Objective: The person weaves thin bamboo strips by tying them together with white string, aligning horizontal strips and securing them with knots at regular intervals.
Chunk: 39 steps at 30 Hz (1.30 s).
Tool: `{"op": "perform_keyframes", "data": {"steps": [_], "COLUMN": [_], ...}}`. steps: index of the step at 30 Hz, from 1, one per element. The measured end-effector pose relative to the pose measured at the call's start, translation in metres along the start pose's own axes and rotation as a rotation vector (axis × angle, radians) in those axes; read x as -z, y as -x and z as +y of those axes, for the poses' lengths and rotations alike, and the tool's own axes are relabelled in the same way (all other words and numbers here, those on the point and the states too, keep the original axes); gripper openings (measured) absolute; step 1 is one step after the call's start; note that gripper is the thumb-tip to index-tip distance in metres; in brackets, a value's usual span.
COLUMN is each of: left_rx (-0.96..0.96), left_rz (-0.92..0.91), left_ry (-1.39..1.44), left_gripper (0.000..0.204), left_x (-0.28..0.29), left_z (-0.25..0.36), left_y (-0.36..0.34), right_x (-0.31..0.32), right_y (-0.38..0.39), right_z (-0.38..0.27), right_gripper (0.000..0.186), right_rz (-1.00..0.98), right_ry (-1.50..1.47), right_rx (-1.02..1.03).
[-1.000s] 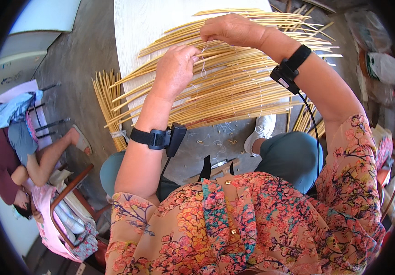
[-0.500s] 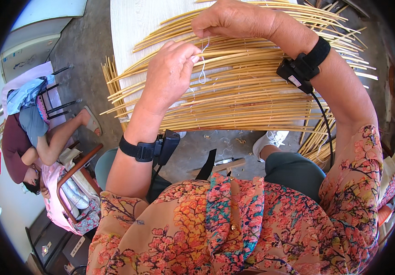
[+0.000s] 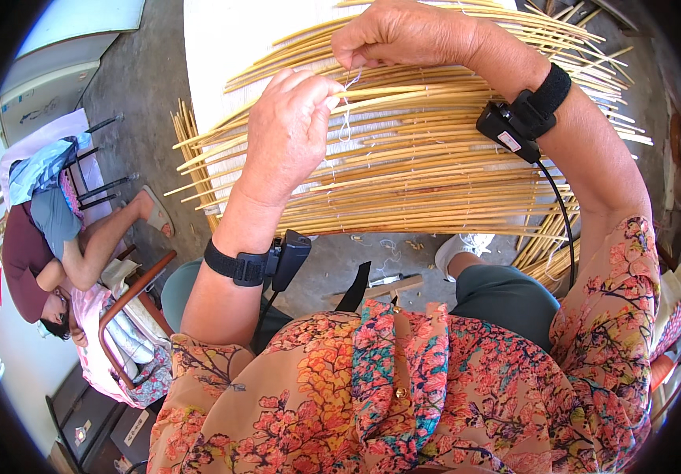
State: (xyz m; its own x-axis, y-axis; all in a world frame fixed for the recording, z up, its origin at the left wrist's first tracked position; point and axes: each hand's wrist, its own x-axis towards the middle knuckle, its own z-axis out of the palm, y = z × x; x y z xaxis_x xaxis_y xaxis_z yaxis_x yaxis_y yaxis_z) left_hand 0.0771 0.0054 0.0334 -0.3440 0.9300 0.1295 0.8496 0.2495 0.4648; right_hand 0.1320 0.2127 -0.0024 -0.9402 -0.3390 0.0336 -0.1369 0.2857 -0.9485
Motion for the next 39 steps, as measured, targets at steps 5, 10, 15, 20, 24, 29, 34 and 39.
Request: {"op": "perform_keyframes", "data": {"steps": [5,10,15,20,24,29,34,39], "left_rx": [-0.003,0.054,0.067,0.061,0.079,0.087,0.043,0.031], "left_rz": [0.010,0.031,0.012,-0.006,0.012,0.028,0.072,0.071], "left_ry": [-0.005,0.102,0.091,0.063,0.087,0.085,0.077,0.036], "left_gripper": [0.010,0.014,0.014,0.015,0.013,0.013,0.011,0.010], "left_x": [-0.0003,0.0004,0.0039,0.0038,0.0027,-0.0001,-0.0018,-0.0011], "left_z": [-0.0014,-0.0002,0.0009,0.0006,-0.0006,0.0021,0.0022,0.0043], "left_y": [-0.0028,-0.0048,-0.0062,-0.0068,-0.0055,-0.0053,-0.0053,-0.0058], "right_x": [0.0036,0.0065,0.0074,0.0075,0.0061,0.0054,0.0051,0.0067], "right_y": [-0.0025,-0.0008,0.0000,-0.0004,-0.0002,-0.0006,-0.0017,-0.0015], "right_z": [0.0051,0.0011,0.0017,0.0013,0.0015,0.0020,0.0036,0.0020], "right_gripper": [0.013,0.011,0.011,0.013,0.014,0.014,0.014,0.014], "right_rz": [-0.008,0.055,0.064,0.050,0.055,0.055,0.065,0.054], "right_ry": [0.032,0.092,0.057,-0.025,-0.098,-0.080,-0.045,0.025], "right_rx": [0.039,0.048,0.032,0.005,-0.010,-0.020,0.020,0.008]}}
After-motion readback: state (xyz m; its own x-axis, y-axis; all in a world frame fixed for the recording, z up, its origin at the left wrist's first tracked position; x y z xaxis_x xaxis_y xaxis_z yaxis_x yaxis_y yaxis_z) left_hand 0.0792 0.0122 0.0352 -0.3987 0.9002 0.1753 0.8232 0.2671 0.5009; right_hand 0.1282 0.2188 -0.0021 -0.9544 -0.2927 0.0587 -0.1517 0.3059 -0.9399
